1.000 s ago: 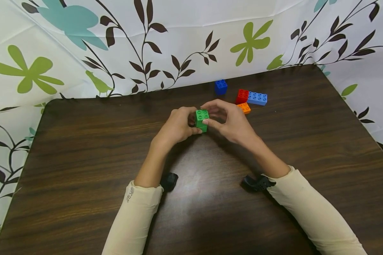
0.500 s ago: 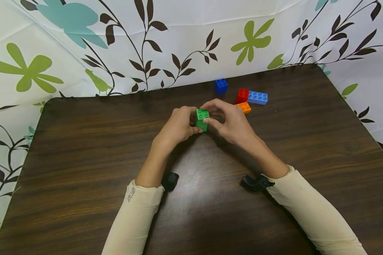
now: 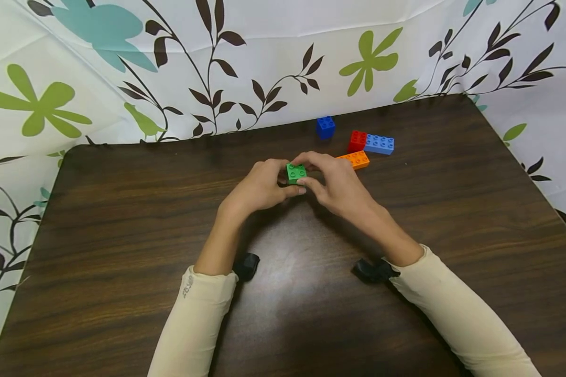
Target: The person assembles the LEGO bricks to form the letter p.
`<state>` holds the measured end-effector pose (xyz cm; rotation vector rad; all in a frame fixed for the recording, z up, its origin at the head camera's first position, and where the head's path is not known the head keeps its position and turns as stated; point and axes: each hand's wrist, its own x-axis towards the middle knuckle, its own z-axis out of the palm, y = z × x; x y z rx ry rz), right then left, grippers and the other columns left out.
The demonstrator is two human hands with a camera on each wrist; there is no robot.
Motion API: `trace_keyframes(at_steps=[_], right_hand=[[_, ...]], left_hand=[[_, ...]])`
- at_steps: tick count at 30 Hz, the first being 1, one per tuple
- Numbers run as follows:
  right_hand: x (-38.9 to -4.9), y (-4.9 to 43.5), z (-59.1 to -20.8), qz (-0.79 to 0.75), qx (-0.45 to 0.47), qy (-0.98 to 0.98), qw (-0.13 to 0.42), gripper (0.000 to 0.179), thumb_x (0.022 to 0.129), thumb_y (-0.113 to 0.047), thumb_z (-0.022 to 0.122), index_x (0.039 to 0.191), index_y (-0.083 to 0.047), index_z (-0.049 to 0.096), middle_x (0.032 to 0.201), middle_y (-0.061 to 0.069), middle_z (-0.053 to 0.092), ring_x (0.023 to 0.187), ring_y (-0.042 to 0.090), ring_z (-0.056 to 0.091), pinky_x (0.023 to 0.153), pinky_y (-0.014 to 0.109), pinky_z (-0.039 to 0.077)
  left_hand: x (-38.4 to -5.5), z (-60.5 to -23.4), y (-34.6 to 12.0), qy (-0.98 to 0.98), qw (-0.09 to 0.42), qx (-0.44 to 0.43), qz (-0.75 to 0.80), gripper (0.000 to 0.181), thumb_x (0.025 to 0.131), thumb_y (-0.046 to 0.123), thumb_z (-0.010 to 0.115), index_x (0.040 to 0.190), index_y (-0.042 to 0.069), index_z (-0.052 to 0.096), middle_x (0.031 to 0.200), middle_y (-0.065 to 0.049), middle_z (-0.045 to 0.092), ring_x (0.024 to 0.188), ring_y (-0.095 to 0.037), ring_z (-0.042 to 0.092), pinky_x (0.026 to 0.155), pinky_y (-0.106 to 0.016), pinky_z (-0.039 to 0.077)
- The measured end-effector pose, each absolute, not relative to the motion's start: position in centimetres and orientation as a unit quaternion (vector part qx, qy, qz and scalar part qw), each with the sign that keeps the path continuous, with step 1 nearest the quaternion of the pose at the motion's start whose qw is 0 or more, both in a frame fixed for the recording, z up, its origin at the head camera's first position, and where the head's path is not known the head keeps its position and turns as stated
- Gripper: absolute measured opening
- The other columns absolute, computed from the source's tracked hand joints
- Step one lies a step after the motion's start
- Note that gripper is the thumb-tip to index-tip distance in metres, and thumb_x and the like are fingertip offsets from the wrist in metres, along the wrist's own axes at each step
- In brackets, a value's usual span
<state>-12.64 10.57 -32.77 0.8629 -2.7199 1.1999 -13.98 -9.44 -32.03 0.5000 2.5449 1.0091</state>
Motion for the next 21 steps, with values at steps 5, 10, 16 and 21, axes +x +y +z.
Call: trace_keyframes(at_steps=[5,10,16,21], right_hand=[[-12.63,10.66,-32.8,0.394,0.268,-0.879,0.014,0.036,0.095,0.002,0.078,0.13,-0.004,0.071,0.129,0.014,0.076,0.115,0.031,0.076,0.106,0.048,0.06],[-12.82,10.66,-32.76,0.415,0.252,-0.874,-0.004,0.038,0.095,0.003,0.078,0.131,-0.004,0.071,0.132,0.014,0.075,0.12,0.031,0.075,0.109,0.047,0.059],[-12.96,10.72,-32.47,0.425,0.24,-0.872,-0.028,0.04,0.094,0.003,0.08,0.132,-0.005,0.071,0.135,0.014,0.074,0.121,0.03,0.075,0.111,0.046,0.058],[-13.25,11.47,-32.2,0.42,0.239,-0.873,-0.061,0.046,0.094,0.001,0.08,0.138,-0.009,0.07,0.14,0.011,0.072,0.127,0.031,0.072,0.113,0.047,0.056]], left_hand=[[-13.92,-32.07,-9.52,0.892,0.173,0.182,0.377,0.031,0.1,0.023,0.079,0.125,0.009,0.065,0.108,-0.007,0.074,0.091,-0.021,0.073,0.085,-0.036,0.059],[-14.07,-32.05,-9.59,0.886,0.169,0.187,0.389,0.034,0.101,0.021,0.078,0.13,0.008,0.065,0.12,-0.007,0.075,0.115,-0.024,0.073,0.1,-0.041,0.06],[-14.05,-31.97,-9.6,0.886,0.179,0.172,0.392,0.034,0.102,0.019,0.077,0.131,0.006,0.067,0.123,-0.009,0.077,0.119,-0.026,0.075,0.103,-0.042,0.061],[-13.89,-32.02,-9.51,0.887,0.183,0.166,0.391,0.034,0.101,0.019,0.077,0.131,0.005,0.068,0.12,-0.009,0.077,0.115,-0.026,0.075,0.101,-0.042,0.062]])
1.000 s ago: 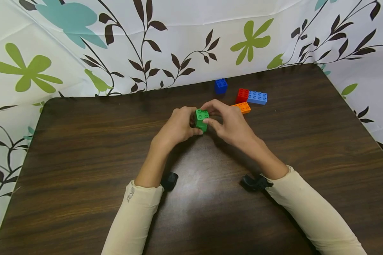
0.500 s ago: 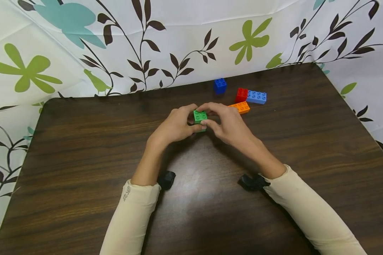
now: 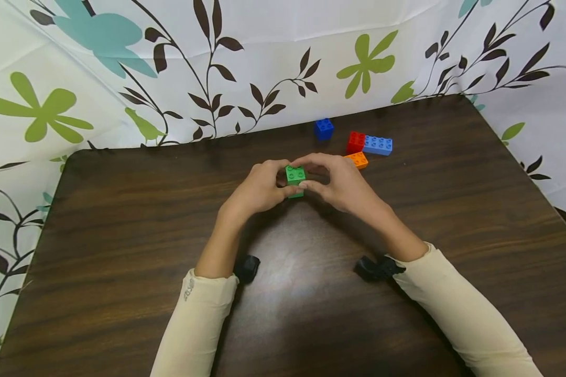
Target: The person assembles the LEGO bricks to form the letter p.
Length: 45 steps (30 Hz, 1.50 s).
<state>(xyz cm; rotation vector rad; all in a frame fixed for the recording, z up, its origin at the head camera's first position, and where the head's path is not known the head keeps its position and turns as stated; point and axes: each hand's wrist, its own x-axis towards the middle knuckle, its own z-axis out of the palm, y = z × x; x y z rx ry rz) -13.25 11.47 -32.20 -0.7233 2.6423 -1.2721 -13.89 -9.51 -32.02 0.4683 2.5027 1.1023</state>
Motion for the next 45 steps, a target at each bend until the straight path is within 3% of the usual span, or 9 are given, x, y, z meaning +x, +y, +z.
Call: trace_keyframes(at_steps=[7,13,18,27,37,45], right_hand=[[-13.7,12.5,-31.8,-0.359,-0.208,0.906,0.083,0.06,0.095,-0.009,0.083,0.15,-0.009,0.06,0.148,0.013,0.067,0.133,0.036,0.067,0.113,0.055,0.055],[-13.9,13.3,-31.5,-0.313,-0.186,0.928,0.073,0.052,0.097,-0.012,0.082,0.145,-0.006,0.064,0.145,0.016,0.069,0.125,0.039,0.067,0.106,0.056,0.056],[-14.2,14.0,-31.1,-0.282,-0.149,0.945,0.067,0.051,0.097,-0.015,0.082,0.145,-0.009,0.065,0.145,0.015,0.069,0.13,0.039,0.064,0.104,0.06,0.056],[-14.8,16.2,-30.6,-0.205,-0.089,0.972,0.074,0.047,0.1,-0.017,0.078,0.144,-0.01,0.065,0.15,0.022,0.06,0.132,0.044,0.058,0.096,0.069,0.055],[-15.6,17.3,-31.3,-0.183,-0.077,0.978,0.07,0.043,0.101,-0.014,0.074,0.143,-0.009,0.066,0.153,0.025,0.058,0.138,0.049,0.054,0.097,0.075,0.054],[-15.8,17.4,-31.9,-0.19,-0.073,0.976,0.075,0.043,0.1,-0.016,0.076,0.141,-0.008,0.067,0.15,0.025,0.058,0.131,0.047,0.058,0.094,0.074,0.054]], left_hand=[[-13.8,-32.1,-9.5,0.894,0.18,0.154,0.381,0.033,0.1,0.02,0.079,0.128,0.006,0.068,0.116,-0.011,0.078,0.111,-0.026,0.076,0.1,-0.043,0.062],[-13.7,-31.9,-9.3,0.893,0.187,0.15,0.38,0.034,0.099,0.019,0.08,0.128,0.007,0.066,0.118,-0.011,0.077,0.117,-0.027,0.074,0.103,-0.046,0.06],[-13.6,-31.4,-9.4,0.898,0.187,0.147,0.37,0.041,0.098,0.022,0.082,0.132,0.008,0.064,0.12,-0.011,0.076,0.118,-0.027,0.072,0.103,-0.046,0.059],[-13.5,-30.6,-10.2,0.892,0.167,0.153,0.391,0.05,0.096,0.023,0.084,0.139,0.013,0.063,0.118,-0.009,0.077,0.107,-0.025,0.074,0.091,-0.042,0.057],[-13.6,-30.2,-10.9,0.876,0.164,0.167,0.422,0.042,0.097,0.022,0.082,0.137,0.016,0.067,0.125,-0.009,0.075,0.125,-0.027,0.069,0.103,-0.048,0.056],[-13.9,-30.5,-10.9,0.875,0.159,0.162,0.428,0.04,0.097,0.021,0.083,0.135,0.015,0.07,0.124,-0.009,0.076,0.123,-0.026,0.072,0.106,-0.048,0.056]])
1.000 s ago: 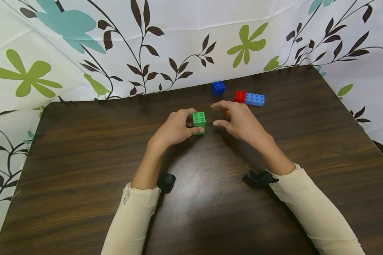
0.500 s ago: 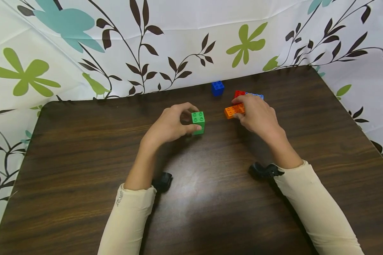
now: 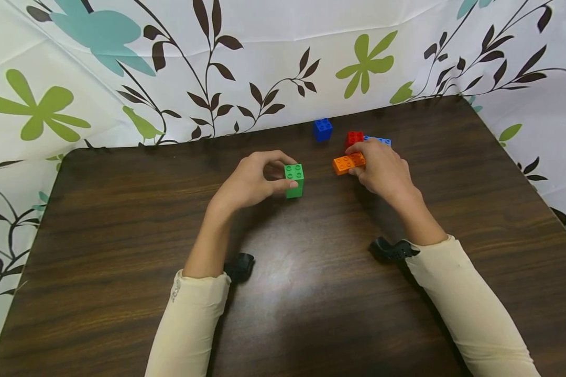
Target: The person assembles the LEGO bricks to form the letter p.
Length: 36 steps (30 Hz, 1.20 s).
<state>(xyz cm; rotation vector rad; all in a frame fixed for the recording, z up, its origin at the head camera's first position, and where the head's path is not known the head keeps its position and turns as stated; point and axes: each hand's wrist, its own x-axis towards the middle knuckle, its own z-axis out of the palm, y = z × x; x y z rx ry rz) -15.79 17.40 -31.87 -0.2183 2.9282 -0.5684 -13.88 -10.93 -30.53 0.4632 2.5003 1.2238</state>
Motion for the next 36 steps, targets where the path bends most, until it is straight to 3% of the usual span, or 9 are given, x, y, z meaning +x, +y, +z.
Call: trace_keyframes(at_steps=[5,21,31,36], right_hand=[[-15.8,17.4,-32.1,-0.194,-0.072,0.976,0.073,0.039,0.101,-0.017,0.076,0.138,-0.007,0.068,0.145,0.023,0.06,0.119,0.046,0.061,0.086,0.071,0.057],[-15.8,17.3,-32.0,-0.207,-0.072,0.973,0.077,0.035,0.103,-0.018,0.073,0.136,-0.006,0.066,0.142,0.025,0.062,0.113,0.045,0.06,0.086,0.067,0.058],[-15.5,17.1,-31.3,-0.251,-0.108,0.961,0.047,0.031,0.102,-0.01,0.073,0.131,0.0,0.068,0.134,0.026,0.062,0.117,0.045,0.06,0.102,0.066,0.051],[-15.2,16.9,-30.8,-0.268,-0.118,0.956,0.033,0.03,0.102,-0.012,0.073,0.13,-0.002,0.069,0.134,0.026,0.063,0.116,0.043,0.059,0.102,0.063,0.051]], left_hand=[[-14.0,-30.9,-11.0,0.868,0.161,0.154,0.443,0.04,0.096,0.021,0.084,0.133,0.016,0.072,0.125,-0.008,0.076,0.121,-0.025,0.073,0.106,-0.047,0.056],[-14.1,-31.3,-10.9,0.818,0.194,0.128,0.525,0.037,0.096,0.007,0.081,0.132,0.007,0.072,0.123,-0.014,0.075,0.111,-0.026,0.075,0.088,-0.031,0.067],[-14.1,-31.3,-10.8,0.812,0.199,0.129,0.533,0.037,0.096,0.006,0.08,0.132,0.006,0.071,0.122,-0.017,0.074,0.109,-0.028,0.076,0.088,-0.033,0.067],[-14.1,-31.4,-10.8,0.81,0.201,0.124,0.536,0.036,0.096,0.006,0.08,0.132,0.006,0.071,0.122,-0.017,0.074,0.109,-0.028,0.076,0.088,-0.033,0.067]])
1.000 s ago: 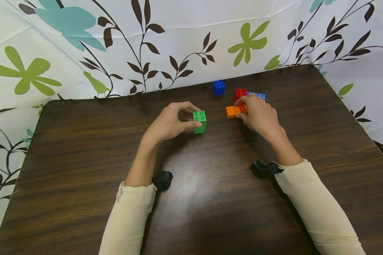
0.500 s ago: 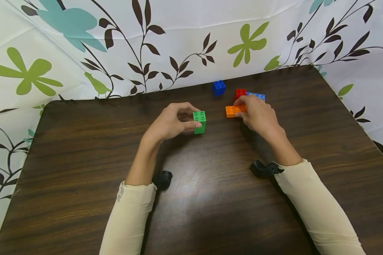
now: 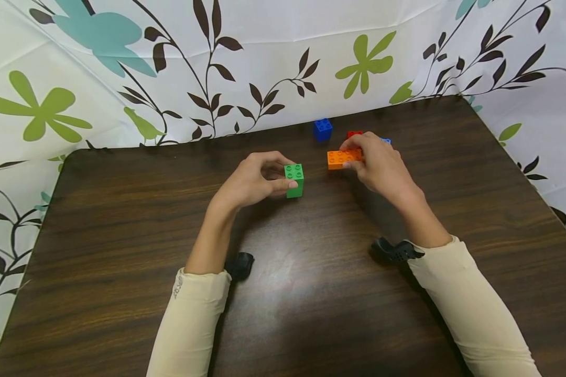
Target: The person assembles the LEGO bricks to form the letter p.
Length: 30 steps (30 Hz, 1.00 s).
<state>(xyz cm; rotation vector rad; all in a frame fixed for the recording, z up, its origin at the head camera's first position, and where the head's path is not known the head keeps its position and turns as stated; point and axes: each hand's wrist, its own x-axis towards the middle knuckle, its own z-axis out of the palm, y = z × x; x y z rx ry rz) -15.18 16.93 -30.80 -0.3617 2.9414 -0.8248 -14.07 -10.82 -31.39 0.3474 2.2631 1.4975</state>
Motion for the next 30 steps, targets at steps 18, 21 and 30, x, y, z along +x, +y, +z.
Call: trace_keyframes(at_steps=[18,21,30], right_hand=[[-14.0,15.6,-29.2,-0.289,-0.147,0.946,-0.004,0.034,0.1,-0.011,0.076,0.133,-0.004,0.072,0.138,0.022,0.066,0.113,0.041,0.067,0.102,0.057,0.056],[-13.7,15.4,-29.0,-0.292,-0.156,0.943,-0.009,0.035,0.1,-0.011,0.076,0.134,-0.004,0.072,0.137,0.023,0.065,0.113,0.041,0.068,0.102,0.057,0.057],[-13.2,14.7,-28.7,-0.313,-0.173,0.934,-0.02,0.036,0.1,-0.011,0.077,0.135,-0.005,0.072,0.137,0.021,0.066,0.11,0.039,0.067,0.1,0.055,0.058]], left_hand=[[-14.2,-31.6,-10.9,0.804,0.202,0.13,0.544,0.035,0.096,0.005,0.08,0.13,0.004,0.071,0.12,-0.018,0.074,0.104,-0.027,0.076,0.09,-0.038,0.067],[-14.2,-31.6,-10.9,0.804,0.203,0.131,0.543,0.035,0.097,0.006,0.08,0.13,0.004,0.071,0.12,-0.018,0.075,0.103,-0.027,0.076,0.09,-0.039,0.067],[-14.2,-31.8,-11.0,0.809,0.203,0.135,0.535,0.035,0.097,0.008,0.08,0.13,0.004,0.071,0.12,-0.018,0.075,0.102,-0.027,0.077,0.088,-0.039,0.067]])
